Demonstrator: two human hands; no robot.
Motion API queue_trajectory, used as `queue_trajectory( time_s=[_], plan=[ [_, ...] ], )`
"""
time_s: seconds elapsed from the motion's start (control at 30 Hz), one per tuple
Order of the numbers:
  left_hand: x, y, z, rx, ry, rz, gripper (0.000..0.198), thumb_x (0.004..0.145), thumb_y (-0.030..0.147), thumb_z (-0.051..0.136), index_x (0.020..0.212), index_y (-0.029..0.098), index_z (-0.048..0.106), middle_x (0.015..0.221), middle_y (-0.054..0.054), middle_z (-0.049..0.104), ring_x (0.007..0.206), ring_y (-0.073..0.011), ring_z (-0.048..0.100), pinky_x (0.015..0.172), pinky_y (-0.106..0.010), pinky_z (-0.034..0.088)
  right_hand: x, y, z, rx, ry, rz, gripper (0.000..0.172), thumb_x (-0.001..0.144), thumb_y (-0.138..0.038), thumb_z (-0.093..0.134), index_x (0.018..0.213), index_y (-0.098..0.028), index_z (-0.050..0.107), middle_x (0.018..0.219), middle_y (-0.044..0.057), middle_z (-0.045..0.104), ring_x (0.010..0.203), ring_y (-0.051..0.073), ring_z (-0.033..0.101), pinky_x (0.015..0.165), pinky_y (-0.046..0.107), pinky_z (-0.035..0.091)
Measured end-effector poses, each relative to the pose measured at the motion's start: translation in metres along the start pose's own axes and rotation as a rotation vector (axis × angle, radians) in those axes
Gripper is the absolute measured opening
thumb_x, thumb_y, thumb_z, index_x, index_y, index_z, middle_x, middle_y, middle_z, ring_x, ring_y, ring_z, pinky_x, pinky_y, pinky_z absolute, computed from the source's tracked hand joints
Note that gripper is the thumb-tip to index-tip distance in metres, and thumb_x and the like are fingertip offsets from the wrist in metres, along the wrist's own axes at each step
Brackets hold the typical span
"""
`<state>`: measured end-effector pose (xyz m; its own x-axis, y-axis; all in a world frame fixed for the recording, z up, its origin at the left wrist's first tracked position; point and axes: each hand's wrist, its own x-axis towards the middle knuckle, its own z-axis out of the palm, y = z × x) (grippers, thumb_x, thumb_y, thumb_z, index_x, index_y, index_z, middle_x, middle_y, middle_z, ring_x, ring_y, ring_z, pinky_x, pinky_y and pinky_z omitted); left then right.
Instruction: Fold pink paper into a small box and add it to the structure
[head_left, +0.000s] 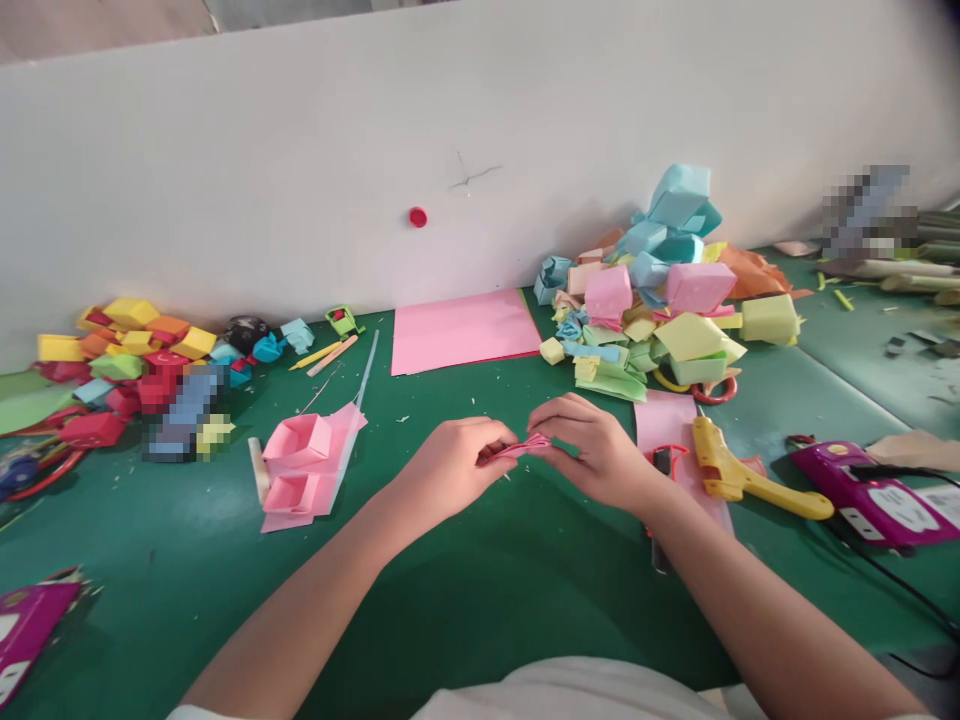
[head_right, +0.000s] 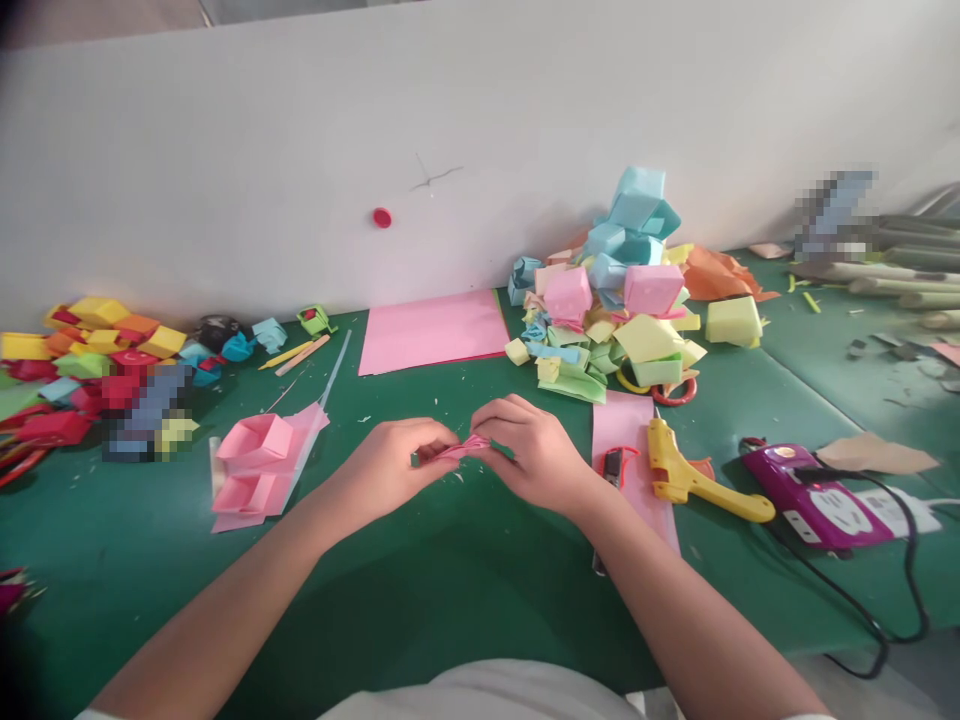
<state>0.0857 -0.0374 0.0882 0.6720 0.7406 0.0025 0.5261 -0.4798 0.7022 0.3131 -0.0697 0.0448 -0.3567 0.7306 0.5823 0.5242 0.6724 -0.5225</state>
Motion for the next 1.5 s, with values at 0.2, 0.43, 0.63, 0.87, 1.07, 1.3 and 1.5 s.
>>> queue_trajectory(
  time_s=[0.2,0.43,0.63,0.87,1.07,1.3,1.5],
  plan=[
    [0.002,-0.018,-0.003,-0.012,-0.036,-0.091,0.03,0.088,0.035,0.066,0.065,0.019,0.056,0.064,0.004,0.052,0.057,-0.0116,0.044,0.054,-0.025,0.029,0.002,0.005,-0.006,-0.012,0.032,0.068,0.012,0.098,-0.03,0.06,0.094,-0.024,0.069,0.099,0.008,0.071,0.086,0.023,0.063,0.079,0.04,0.053],
    [0.007,-0.031,-0.007,-0.169,-0.119,-0.192,0.04,0.088,0.055,0.065,0.075,0.018,0.074,0.068,-0.001,0.066,0.056,-0.0127,0.053,0.051,-0.024,0.034,0.002,0.013,-0.011,0.019,0.1,0.188,0.019,0.097,-0.038,0.062,0.087,-0.023,0.069,0.098,0.008,0.07,0.085,0.023,0.064,0.077,0.039,0.052],
    [0.008,-0.034,-0.006,-0.231,-0.092,-0.177,0.029,0.094,0.043,0.061,0.089,0.02,0.078,0.083,-0.003,0.077,0.071,-0.0155,0.069,0.068,-0.024,0.051,0.002,0.017,-0.014,0.044,0.129,0.278,0.023,0.095,-0.04,0.064,0.081,-0.022,0.069,0.095,0.006,0.069,0.083,0.022,0.064,0.075,0.037,0.052],
    [0.007,-0.038,-0.009,-0.272,-0.188,-0.253,0.029,0.094,0.044,0.062,0.093,0.02,0.078,0.082,-0.004,0.077,0.07,-0.0162,0.071,0.066,-0.024,0.053,0.0,0.016,-0.009,0.028,0.092,0.348,0.025,0.095,-0.04,0.064,0.079,-0.022,0.069,0.092,0.005,0.067,0.078,0.02,0.063,0.071,0.035,0.051],
    [0.006,-0.025,-0.013,0.068,-0.191,-0.104,0.03,0.095,0.047,0.059,0.098,0.025,0.079,0.082,-0.001,0.076,0.073,-0.0204,0.07,0.062,-0.026,0.047,-0.002,0.014,-0.001,-0.035,0.067,0.262,0.019,0.095,-0.032,0.064,0.08,-0.022,0.068,0.088,0.005,0.064,0.079,0.02,0.061,0.071,0.034,0.05],
    [0.01,-0.002,0.004,0.051,0.041,0.087,0.017,0.097,0.03,0.06,0.102,0.026,0.076,0.1,-0.001,0.076,0.081,-0.017,0.07,0.071,-0.026,0.051,-0.003,0.002,0.013,-0.091,-0.065,0.144,0.014,0.096,-0.026,0.062,0.086,-0.022,0.071,0.09,0.007,0.067,0.082,0.021,0.061,0.073,0.034,0.051],
    [0.011,-0.006,0.008,0.004,0.158,0.08,0.015,0.096,0.026,0.059,0.093,0.023,0.074,0.09,0.0,0.075,0.078,-0.0152,0.068,0.068,-0.024,0.049,-0.002,-0.003,0.014,0.008,0.025,0.164,0.006,0.093,-0.028,0.068,0.091,-0.023,0.071,0.097,0.006,0.069,0.087,0.021,0.062,0.077,0.035,0.053]
  ],
)
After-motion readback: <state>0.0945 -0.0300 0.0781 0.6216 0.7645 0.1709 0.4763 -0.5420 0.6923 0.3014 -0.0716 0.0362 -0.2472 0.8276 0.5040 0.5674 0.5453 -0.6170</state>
